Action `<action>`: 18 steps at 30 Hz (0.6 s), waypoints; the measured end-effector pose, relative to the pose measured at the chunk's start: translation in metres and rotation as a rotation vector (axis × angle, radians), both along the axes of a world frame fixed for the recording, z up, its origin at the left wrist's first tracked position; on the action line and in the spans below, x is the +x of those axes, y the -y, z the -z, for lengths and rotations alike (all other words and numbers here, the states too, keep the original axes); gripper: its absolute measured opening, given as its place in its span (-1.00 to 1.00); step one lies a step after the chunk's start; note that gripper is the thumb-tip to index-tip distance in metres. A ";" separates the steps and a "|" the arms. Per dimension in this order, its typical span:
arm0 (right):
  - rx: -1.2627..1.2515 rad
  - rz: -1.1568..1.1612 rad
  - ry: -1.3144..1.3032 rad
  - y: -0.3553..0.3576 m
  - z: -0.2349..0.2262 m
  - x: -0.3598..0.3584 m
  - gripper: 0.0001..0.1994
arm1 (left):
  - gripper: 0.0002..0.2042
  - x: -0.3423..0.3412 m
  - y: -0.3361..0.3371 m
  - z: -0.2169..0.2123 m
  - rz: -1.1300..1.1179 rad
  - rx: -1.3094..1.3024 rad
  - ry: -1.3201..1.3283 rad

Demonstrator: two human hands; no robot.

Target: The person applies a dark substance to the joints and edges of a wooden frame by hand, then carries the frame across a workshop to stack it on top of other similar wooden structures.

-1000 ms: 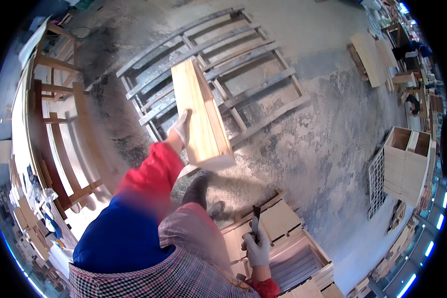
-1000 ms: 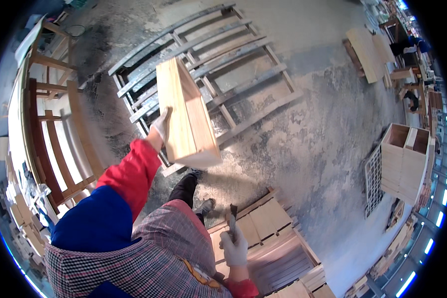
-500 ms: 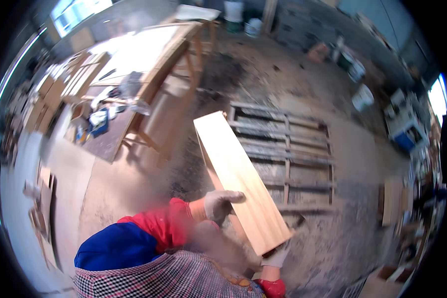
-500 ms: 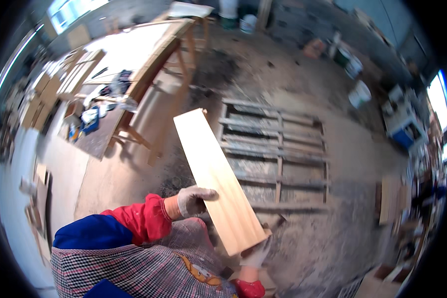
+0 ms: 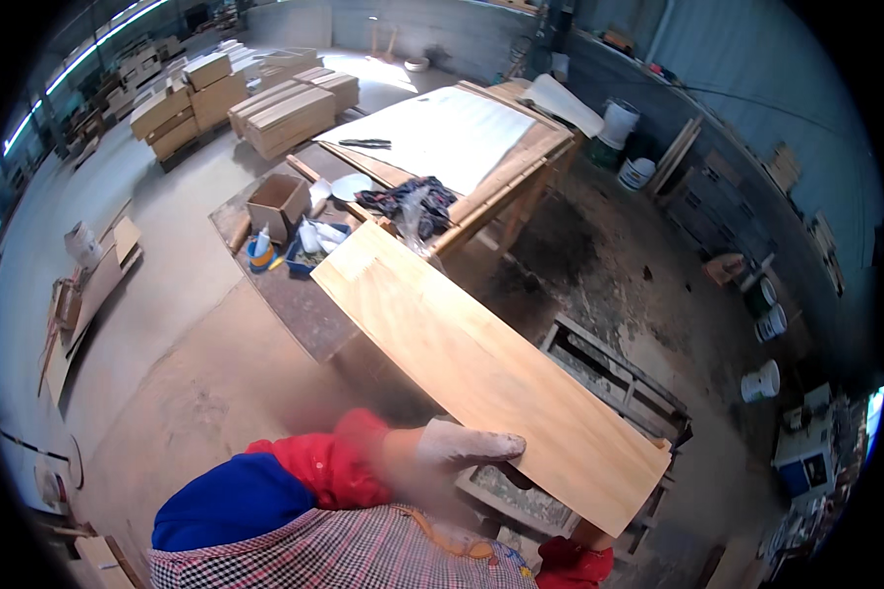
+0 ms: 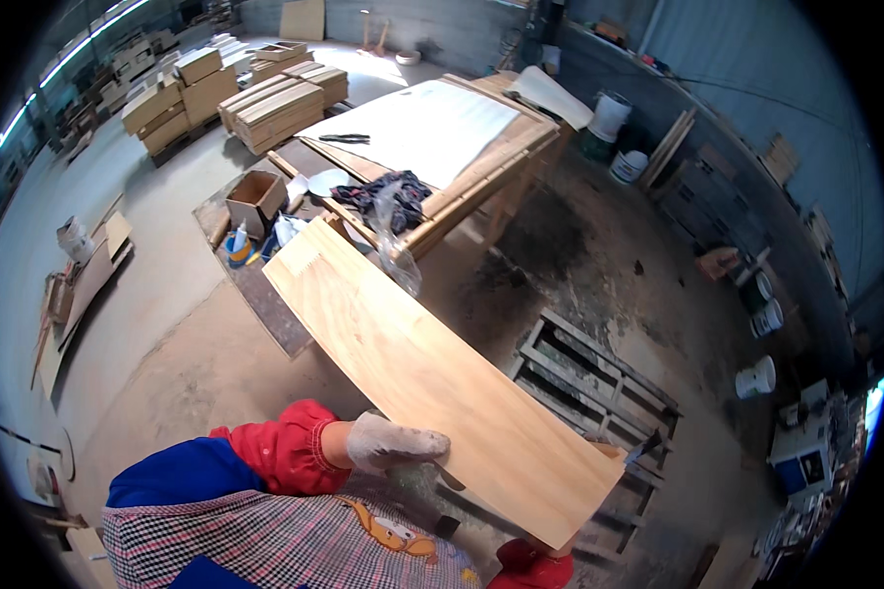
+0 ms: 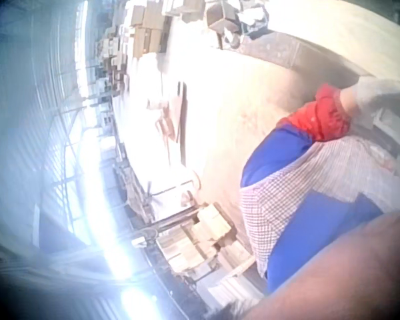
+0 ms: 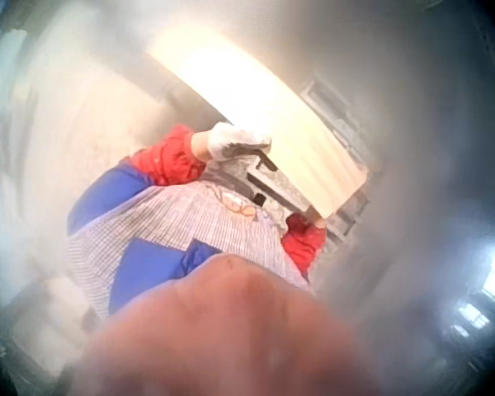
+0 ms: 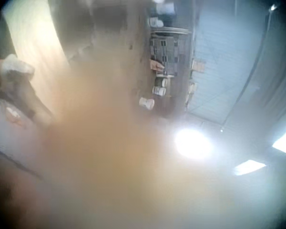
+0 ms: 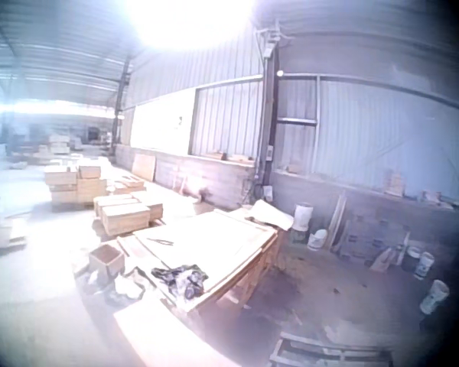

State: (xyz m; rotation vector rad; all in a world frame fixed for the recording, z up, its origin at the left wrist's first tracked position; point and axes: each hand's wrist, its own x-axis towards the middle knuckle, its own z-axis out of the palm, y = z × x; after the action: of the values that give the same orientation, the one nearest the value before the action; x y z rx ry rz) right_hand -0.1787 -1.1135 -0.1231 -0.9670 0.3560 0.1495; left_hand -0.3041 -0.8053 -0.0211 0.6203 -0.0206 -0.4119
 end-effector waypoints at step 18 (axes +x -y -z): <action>-0.010 -0.139 -0.004 -0.259 0.000 0.316 -0.74 | -0.48 0.231 -0.192 -0.079 -0.397 0.099 -0.067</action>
State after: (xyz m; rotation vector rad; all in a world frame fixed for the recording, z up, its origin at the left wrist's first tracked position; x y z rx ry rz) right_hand 0.1371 -0.8548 -0.1232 -1.0020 0.2935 0.2767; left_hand -0.0730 -0.6129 0.0583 0.6899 0.1851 -0.0489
